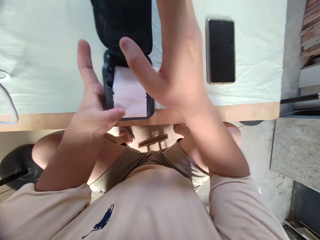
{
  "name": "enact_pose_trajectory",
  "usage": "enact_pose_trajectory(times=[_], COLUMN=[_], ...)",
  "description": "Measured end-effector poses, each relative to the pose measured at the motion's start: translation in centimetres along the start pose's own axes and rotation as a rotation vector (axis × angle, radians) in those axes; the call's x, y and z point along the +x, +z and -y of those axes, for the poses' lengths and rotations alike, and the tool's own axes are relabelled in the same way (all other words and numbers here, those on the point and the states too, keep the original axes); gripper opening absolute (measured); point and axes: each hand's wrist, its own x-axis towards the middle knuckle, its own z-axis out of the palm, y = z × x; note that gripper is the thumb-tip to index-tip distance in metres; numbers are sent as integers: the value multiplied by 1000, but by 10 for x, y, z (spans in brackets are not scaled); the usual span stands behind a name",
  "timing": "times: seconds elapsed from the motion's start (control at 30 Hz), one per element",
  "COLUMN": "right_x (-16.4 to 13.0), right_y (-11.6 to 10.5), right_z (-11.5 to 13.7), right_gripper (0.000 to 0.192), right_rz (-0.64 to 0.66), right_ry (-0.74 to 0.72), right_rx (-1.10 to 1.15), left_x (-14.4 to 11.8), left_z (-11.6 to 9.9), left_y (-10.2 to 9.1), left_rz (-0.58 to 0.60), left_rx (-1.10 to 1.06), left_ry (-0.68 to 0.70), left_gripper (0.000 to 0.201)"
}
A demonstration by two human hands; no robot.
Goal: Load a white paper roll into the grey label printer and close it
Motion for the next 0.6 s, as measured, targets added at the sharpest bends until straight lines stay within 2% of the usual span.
enact_pose_trajectory(times=[0.1, 0.23, 0.3, 0.37, 0.5, 0.53, 0.6], right_x=[0, -6, -8, -8, -6, -6, -10], right_y=[1, 5, 3, -3, -12, -13, -12], right_z=[8, 10, 11, 13, 15, 16, 20], right_gripper=[29, 23, 24, 24, 29, 32, 37], right_rz=[27, -231, -272, -204, -12, 41, 103], right_ry=[41, 124, 198, 218, 147, 130, 85], right_rx=[3, 127, 155, 131, -2, -37, -94], left_x=[0, 1, 2, 1, -1, -1, 0], left_z=[-2, -4, -3, -1, 5, 6, 6], left_y=[4, 6, 5, 3, 0, 0, 3], left_rz=[-2, -45, -43, -35, -4, -4, 0], left_rx=[-23, -32, -31, -41, -75, -111, -207], left_ry=[-28, -36, -38, -37, 9, 20, 47], left_gripper=[150, 149, 149, 149, 139, 131, 97])
